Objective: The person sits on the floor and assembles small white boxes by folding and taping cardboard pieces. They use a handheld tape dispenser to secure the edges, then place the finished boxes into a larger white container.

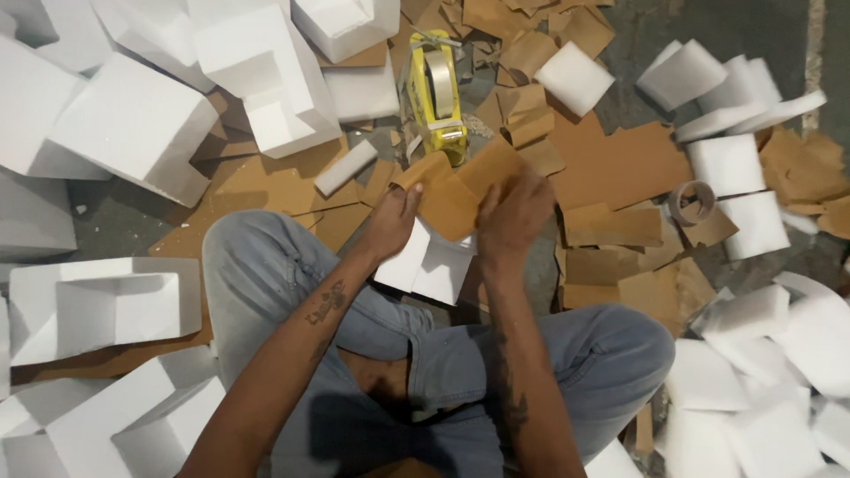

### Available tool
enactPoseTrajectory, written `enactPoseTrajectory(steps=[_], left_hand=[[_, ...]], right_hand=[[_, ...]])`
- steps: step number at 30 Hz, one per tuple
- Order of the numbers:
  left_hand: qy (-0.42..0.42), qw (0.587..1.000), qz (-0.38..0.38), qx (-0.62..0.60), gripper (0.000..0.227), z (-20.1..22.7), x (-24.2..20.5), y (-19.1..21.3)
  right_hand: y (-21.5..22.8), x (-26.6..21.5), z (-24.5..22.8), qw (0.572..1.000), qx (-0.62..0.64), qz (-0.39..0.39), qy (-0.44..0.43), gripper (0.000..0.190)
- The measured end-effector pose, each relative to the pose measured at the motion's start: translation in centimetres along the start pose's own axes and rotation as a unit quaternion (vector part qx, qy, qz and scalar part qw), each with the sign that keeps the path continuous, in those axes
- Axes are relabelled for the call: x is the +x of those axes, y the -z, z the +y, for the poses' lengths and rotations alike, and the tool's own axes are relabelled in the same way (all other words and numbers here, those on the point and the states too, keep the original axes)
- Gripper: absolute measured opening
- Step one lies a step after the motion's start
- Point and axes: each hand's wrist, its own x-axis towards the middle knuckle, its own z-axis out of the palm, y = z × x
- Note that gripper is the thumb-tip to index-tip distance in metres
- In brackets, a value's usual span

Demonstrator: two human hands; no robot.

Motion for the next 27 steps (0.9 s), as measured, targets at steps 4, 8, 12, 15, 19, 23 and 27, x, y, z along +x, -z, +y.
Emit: enactPoseTrajectory(steps=[4,8,12,15,19,23,27], left_hand=[[0.061,0.997,-0.027,0.032,0.059,0.3,0.0,0.0],[-0.04,0.999,0.019,0.004,0.054,0.1,0.1,-0.2],[-0.097,0.993,0.051,-0.043,0.051,-0.4,0.4,-0.7],[-0.077,0.994,0.053,-0.061,0.052,-0.9,0.1,-0.7],[-0.034,0.996,0.059,-0.062,0.054,-0.3,0.1,-0.6],[-0.025,0.993,0.037,-0.11,0.054,0.1,-0.4,0.0],[-0.055,0.986,0.05,-0.151,0.055,0.5,-0.3,0.3]], right_hand=[[1.5,-1.9,-1.5,0.986,0.036,-0.106,0.122,0.041],[1.6,-2.5,-1.1,0.957,0.012,-0.144,0.251,0.087],[1.2,-1.9,0.5,0.955,0.101,-0.198,0.199,0.058],[1.2,-1.4,0.6,0.951,0.104,-0.225,0.182,0.065],[2.9,-1.5,-0.2,0.966,0.075,-0.158,0.19,0.064],[5.6,-5.0,-0.9,0.978,0.025,-0.08,0.193,0.061],[5.6,-10.2,-1.4,0.975,0.045,-0.131,0.177,0.06]])
